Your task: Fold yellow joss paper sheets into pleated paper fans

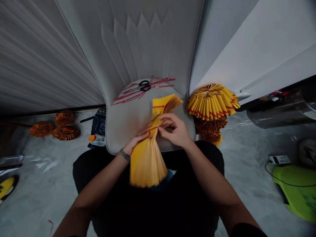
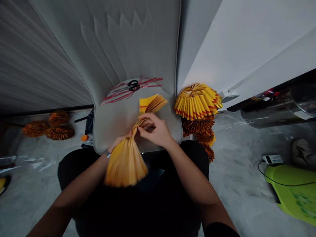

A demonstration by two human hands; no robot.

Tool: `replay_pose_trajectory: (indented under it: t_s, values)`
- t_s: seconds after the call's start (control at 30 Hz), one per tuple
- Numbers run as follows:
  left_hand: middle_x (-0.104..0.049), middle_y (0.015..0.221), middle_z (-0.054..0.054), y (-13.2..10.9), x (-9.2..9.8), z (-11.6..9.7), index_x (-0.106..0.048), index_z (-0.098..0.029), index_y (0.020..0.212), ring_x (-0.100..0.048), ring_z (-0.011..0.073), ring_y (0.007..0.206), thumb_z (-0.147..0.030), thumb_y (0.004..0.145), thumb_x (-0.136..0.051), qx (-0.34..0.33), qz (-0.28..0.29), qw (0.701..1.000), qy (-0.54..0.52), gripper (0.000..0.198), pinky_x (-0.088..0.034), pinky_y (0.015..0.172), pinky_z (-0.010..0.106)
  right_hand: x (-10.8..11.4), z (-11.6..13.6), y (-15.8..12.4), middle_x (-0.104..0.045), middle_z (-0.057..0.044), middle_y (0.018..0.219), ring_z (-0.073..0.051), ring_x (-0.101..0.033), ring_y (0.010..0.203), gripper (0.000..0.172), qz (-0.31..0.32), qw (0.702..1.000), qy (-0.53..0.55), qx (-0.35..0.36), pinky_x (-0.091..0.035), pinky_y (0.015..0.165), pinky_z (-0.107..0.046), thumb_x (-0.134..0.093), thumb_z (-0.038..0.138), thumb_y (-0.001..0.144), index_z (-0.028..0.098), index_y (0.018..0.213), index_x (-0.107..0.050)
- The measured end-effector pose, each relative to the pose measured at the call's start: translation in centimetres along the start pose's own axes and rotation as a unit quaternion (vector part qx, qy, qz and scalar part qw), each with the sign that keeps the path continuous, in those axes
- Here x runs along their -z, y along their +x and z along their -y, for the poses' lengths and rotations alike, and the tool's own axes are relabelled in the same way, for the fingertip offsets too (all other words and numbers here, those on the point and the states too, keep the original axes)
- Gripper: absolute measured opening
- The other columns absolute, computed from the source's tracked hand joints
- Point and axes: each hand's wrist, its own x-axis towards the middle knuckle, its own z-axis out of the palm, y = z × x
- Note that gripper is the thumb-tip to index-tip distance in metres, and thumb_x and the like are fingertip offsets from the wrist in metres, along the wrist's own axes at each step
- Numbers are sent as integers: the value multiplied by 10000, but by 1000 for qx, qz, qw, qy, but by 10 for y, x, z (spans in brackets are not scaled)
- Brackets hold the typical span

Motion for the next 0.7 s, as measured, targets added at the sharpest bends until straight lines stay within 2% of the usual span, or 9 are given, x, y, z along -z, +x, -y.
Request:
replay_pose_trajectory:
  t_s: [0.03, 0.07, 0.13, 0.17, 0.2, 0.23, 0.33, 0.5, 0.7]
  values:
    - [-720, 596, -7, 3, 4, 7, -748, 44, 1095, -720, 176, 560, -180, 1086, -329, 46, -26, 988, -142, 475, -623, 932, 482, -1, -3, 1, -732, 36, 776, -142, -717, 690, 296, -36, 998, 40, -20, -585, 688, -272, -791, 387, 824, 270, 1013, -596]
    - [-782, 715, 28, 5, 7, 15, -744, -19, 1177, -779, 195, 684, -229, 1072, -479, 105, -42, 939, -325, 354, -657, 845, 366, -3, -7, 2, -722, 45, 756, -150, -722, 690, 336, -66, 993, 82, -48, -600, 701, -288, -817, 438, 808, 276, 978, -576]
    - [-831, 987, 94, 8, 15, 30, -725, -136, 1211, -812, 218, 859, -354, 972, -725, 215, -29, 734, -644, 323, -666, 791, 296, -7, -16, 5, -707, 53, 705, -163, -726, 669, 423, -80, 976, 156, -130, -622, 699, -313, -868, 531, 748, 271, 889, -566]
    - [-821, 1092, 107, 8, 18, 36, -715, -162, 1197, -808, 227, 917, -413, 902, -809, 255, -11, 636, -728, 399, -665, 825, 307, -9, -20, 7, -715, 41, 699, -172, -733, 673, 454, -62, 964, 187, -178, -629, 698, -321, -888, 571, 713, 259, 857, -591]
    - [-807, 1157, 105, 8, 20, 40, -705, -179, 1176, -798, 230, 962, -446, 832, -875, 287, -3, 579, -763, 467, -659, 868, 321, -10, -24, 8, -734, 19, 712, -182, -744, 694, 474, -37, 951, 212, -221, -634, 708, -326, -904, 600, 681, 242, 836, -636]
    - [-796, 1193, 101, 8, 22, 43, -693, -186, 1165, -787, 230, 994, -449, 776, -920, 309, -5, 554, -773, 522, -651, 908, 333, -12, -27, 8, -758, -7, 742, -190, -755, 729, 484, -14, 939, 231, -254, -636, 732, -328, -915, 616, 658, 224, 828, -688]
    - [-774, 1233, 96, 8, 23, 47, -655, -186, 1182, -761, 238, 1055, -430, 744, -942, 325, -27, 574, -751, 577, -628, 989, 387, -14, -31, 8, -813, -52, 857, -197, -769, 827, 461, 8, 923, 253, -289, -624, 830, -334, -936, 590, 645, 202, 853, -804]
    - [-748, 1272, 113, 5, 17, 47, -592, -187, 1225, -750, 258, 1100, -436, 805, -886, 290, -28, 629, -721, 570, -622, 1014, 444, -22, -35, 3, -835, -27, 924, -180, -748, 821, 319, -75, 938, 198, -273, -593, 879, -341, -975, 448, 624, 241, 831, -848]
    - [-735, 1290, 124, 3, 4, 49, -545, -193, 1266, -744, 270, 1131, -433, 847, -848, 258, -36, 656, -708, 570, -632, 1007, 462, -36, -44, 4, -827, -32, 879, -188, -753, 832, 377, -122, 898, 286, -313, -600, 891, -351, -1017, 444, 525, 231, 773, -828]
